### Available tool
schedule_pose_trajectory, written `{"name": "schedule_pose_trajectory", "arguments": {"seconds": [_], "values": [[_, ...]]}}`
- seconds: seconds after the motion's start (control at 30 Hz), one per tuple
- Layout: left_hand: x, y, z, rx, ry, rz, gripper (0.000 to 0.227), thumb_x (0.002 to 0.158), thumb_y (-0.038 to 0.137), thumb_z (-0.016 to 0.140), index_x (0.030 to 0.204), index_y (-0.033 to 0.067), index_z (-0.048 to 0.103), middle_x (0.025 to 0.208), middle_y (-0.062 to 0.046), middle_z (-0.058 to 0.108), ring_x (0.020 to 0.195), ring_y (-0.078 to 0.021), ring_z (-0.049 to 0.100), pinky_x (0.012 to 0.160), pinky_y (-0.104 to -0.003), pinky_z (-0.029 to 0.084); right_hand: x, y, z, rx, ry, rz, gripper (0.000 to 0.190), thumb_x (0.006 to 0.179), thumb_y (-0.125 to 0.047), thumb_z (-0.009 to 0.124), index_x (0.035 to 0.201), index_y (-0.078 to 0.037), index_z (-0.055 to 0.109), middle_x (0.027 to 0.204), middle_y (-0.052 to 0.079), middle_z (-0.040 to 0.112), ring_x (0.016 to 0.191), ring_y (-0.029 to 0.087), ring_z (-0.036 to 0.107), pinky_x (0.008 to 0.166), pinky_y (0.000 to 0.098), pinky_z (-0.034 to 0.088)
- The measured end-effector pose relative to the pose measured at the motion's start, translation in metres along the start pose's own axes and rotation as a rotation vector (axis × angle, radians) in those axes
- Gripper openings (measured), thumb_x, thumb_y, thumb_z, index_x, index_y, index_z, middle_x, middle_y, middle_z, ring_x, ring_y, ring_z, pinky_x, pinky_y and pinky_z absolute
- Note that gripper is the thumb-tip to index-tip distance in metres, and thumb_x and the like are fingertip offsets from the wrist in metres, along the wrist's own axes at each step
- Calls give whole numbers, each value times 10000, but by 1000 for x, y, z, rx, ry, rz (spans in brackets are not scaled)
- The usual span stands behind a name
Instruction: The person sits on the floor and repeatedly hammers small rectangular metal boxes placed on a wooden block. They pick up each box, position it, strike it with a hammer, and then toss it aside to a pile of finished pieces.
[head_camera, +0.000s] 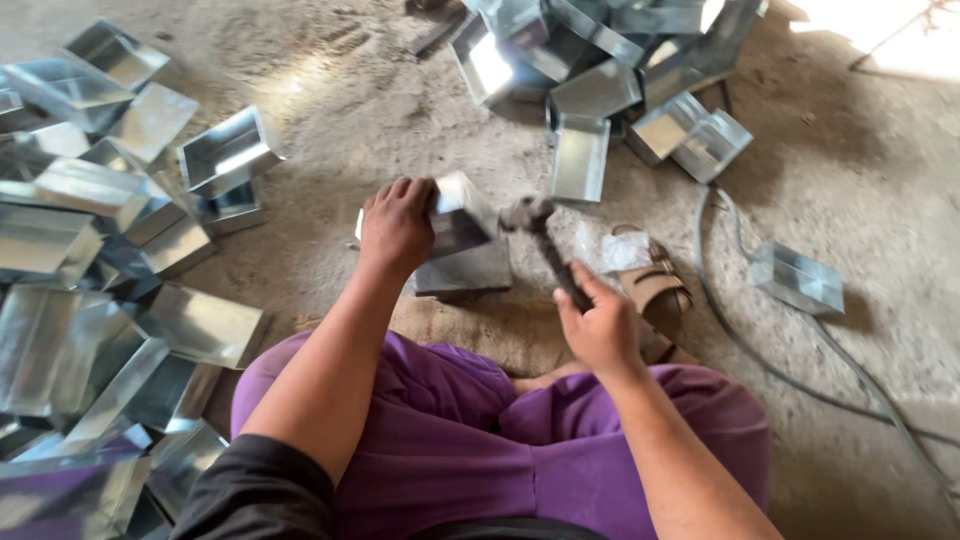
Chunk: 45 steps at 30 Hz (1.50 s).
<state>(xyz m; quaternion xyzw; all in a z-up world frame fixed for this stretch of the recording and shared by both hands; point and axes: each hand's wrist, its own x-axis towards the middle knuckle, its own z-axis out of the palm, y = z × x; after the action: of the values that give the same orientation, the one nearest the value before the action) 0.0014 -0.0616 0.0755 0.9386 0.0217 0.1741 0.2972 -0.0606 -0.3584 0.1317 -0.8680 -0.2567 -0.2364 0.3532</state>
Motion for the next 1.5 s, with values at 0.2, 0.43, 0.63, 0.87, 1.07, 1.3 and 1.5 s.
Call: {"name": "schedule_pose_trajectory", "arguments": {"seconds": [0.2, 0.43, 0.63, 0.87, 1.07, 1.3, 1.5], "values": [[-21, 18, 31, 409, -171, 348, 224, 848, 112, 585, 1047, 171, 668, 997, -56, 700, 1026, -291, 644, 985, -528, 408, 19, -2, -47, 353, 239, -25, 226, 1080, -80, 648, 1300, -34, 645, 770, -10, 595, 612, 63, 577, 489, 209, 508], [-21, 6, 42, 420, -191, 338, 195, 885, 111, 581, 1051, 172, 663, 1013, -48, 700, 1026, -274, 652, 994, -498, 417, 0, 6, -6, 220, 154, 74, 148, 1027, -84, 650, 1163, -33, 675, 735, 51, 654, 594, 105, 632, 496, 260, 509], [-24, 11, 39, 445, -190, 343, 188, 889, 121, 583, 1050, 172, 666, 996, -50, 699, 999, -272, 658, 977, -508, 414, -5, 9, 0, 45, -141, 231, 402, 908, -96, 725, 1281, 40, 670, 800, 150, 721, 660, 185, 723, 569, 319, 550], [-28, 9, 43, 427, -180, 328, 193, 905, 113, 582, 1063, 175, 671, 1010, -52, 702, 1007, -282, 659, 980, -510, 417, -11, 2, -5, 108, 114, 245, 353, 984, -69, 671, 1316, 49, 657, 694, 108, 660, 569, 174, 630, 526, 275, 488], [-23, 14, 43, 419, -200, 314, 195, 905, 107, 574, 1062, 172, 671, 1000, -64, 697, 1016, -277, 658, 992, -518, 415, -17, 9, 8, -71, -167, 248, 369, 892, -89, 708, 1243, 23, 695, 779, 181, 719, 638, 251, 720, 558, 355, 553], [-27, 9, 46, 432, -167, 333, 211, 886, 109, 586, 1072, 173, 665, 1000, -64, 694, 1022, -287, 650, 989, -519, 421, -20, 14, 13, 32, -135, 386, 389, 943, -108, 657, 1313, 8, 642, 837, 173, 716, 630, 231, 728, 570, 354, 554], [-23, 10, 46, 420, -243, 293, 183, 911, 134, 581, 1069, 168, 666, 1042, -72, 694, 1040, -283, 643, 1002, -505, 421, -17, 24, 13, 11, -209, 536, 426, 887, -138, 711, 1293, -15, 673, 707, 182, 707, 599, 214, 715, 563, 340, 528]]}}
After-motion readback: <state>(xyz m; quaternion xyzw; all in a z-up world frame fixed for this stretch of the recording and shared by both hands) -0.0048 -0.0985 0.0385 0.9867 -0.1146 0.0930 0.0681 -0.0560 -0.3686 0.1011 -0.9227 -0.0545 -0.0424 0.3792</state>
